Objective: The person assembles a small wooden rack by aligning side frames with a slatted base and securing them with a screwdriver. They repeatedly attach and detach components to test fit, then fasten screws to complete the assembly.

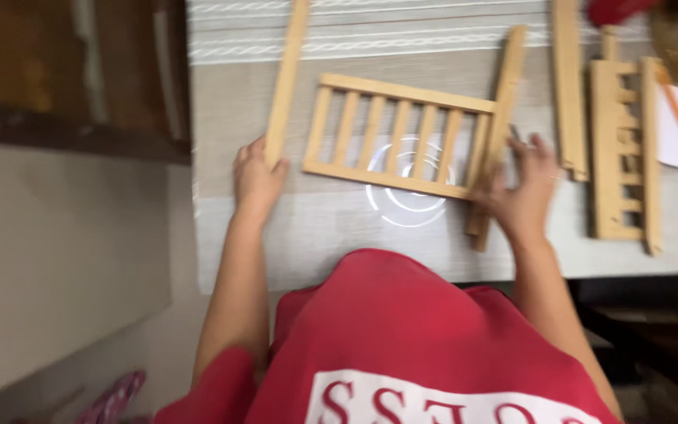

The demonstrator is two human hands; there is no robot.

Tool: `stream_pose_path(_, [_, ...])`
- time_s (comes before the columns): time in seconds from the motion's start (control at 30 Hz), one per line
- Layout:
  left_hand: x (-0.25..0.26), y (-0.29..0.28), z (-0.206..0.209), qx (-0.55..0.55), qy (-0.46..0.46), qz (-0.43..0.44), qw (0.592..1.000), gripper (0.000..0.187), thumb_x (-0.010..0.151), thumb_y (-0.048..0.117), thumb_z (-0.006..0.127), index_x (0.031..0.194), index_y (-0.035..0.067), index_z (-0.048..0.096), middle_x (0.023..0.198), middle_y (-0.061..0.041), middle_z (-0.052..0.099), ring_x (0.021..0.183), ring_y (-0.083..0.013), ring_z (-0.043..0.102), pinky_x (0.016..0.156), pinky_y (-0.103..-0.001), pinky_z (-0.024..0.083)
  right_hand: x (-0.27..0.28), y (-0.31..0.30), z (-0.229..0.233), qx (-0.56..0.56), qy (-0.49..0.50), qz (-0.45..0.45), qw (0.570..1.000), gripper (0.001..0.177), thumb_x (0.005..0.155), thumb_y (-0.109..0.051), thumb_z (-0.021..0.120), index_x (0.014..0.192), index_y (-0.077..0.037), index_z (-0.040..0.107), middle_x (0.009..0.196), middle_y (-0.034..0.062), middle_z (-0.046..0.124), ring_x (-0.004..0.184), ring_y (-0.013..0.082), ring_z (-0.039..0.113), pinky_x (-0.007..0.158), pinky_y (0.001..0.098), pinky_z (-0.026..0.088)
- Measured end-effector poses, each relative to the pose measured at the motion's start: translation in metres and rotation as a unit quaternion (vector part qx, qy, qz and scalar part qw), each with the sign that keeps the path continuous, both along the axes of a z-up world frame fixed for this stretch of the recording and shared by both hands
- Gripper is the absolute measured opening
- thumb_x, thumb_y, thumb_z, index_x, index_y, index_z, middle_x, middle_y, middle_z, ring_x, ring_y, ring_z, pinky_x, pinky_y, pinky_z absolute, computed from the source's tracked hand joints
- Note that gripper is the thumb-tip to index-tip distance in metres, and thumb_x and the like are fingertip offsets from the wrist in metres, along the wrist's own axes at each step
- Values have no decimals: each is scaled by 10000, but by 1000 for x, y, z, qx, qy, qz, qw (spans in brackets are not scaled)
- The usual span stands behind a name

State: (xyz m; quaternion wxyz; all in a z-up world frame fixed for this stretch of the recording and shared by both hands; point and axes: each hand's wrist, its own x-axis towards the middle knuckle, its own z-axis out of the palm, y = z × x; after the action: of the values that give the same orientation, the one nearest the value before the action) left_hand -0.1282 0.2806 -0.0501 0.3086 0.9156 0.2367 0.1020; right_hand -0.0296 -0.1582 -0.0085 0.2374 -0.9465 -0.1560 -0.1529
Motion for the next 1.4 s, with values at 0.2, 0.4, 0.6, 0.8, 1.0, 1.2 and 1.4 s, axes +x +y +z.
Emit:
stream_pose_path(0.2, [-2, -18, 6, -93, -35, 8, 995, 553, 846, 157, 809, 1337, 29, 590, 1241, -202, 582, 1058, -344, 654, 935, -423, 548, -4, 25, 1, -14, 164, -32, 986, 682, 856, -217, 753, 1477, -91, 500, 1512, 331, 416, 1374, 498, 408, 1145, 553, 352])
stream_pose_path(0.4, [-3, -32, 19, -104, 12, 3, 995, 539, 854, 161, 806, 1317, 28, 564, 1216, -183, 574, 965, -301, 680, 878, -403, 570, 14, 22, -1, -46, 178, -42, 982, 558, 922, -183, 654, 1470, -155, 559, 1538, 224, 522, 1268, 455, 516, 1066, 537, 418])
stream_pose_path(0.6, [3, -60, 29, -150, 20, 3, 988, 547, 849, 167, 789, 1296, 1, 522, 1232, -177, 545, 906, -245, 686, 814, -375, 596, 100, -30, 16, 73, 189, -130, 971, 498, 932, -140, 595, 1427, -86, 622, 969, 226, 727, 868, 353, 745, 826, 488, 600])
stream_pose_path(0.8, [7, -68, 31, -161, 21, -5, 987, 591, 817, 176, 812, 1304, 3, 525, 1205, -166, 553, 864, -229, 674, 788, -364, 604, 143, -69, -12, -142, 198, -145, 959, 705, 613, -239, 955, 1237, -54, 685, 1264, 180, 637, 1144, 433, 539, 948, 504, 475])
stream_pose_path(1.0, [5, -64, 19, -138, -2, -22, 990, 601, 819, 179, 834, 1311, -3, 541, 1189, -169, 561, 846, -218, 665, 768, -360, 596, 149, -80, -47, -106, 131, -46, 985, 709, 643, -319, 963, 1247, -66, 691, 1316, 158, 653, 1271, 365, 553, 1086, 494, 434])
stream_pose_path(1.2, [6, -63, 18, -140, 14, -21, 990, 615, 812, 193, 837, 1309, -8, 536, 1187, -163, 558, 850, -211, 666, 761, -357, 599, 165, -93, -26, -70, 134, -166, 975, 301, 1003, -203, 694, 1296, -152, 738, 1220, 185, 653, 1153, 380, 621, 1003, 489, 507])
stream_pose_path(1.4, [7, -66, 24, -139, 16, -17, 990, 612, 815, 196, 833, 1312, -4, 535, 1189, -158, 558, 865, -216, 669, 783, -361, 604, 171, -100, -2, -223, 109, -145, 958, 196, 959, -261, 739, 1136, -187, 779, 1229, 164, 611, 1145, 399, 584, 884, 505, 521])
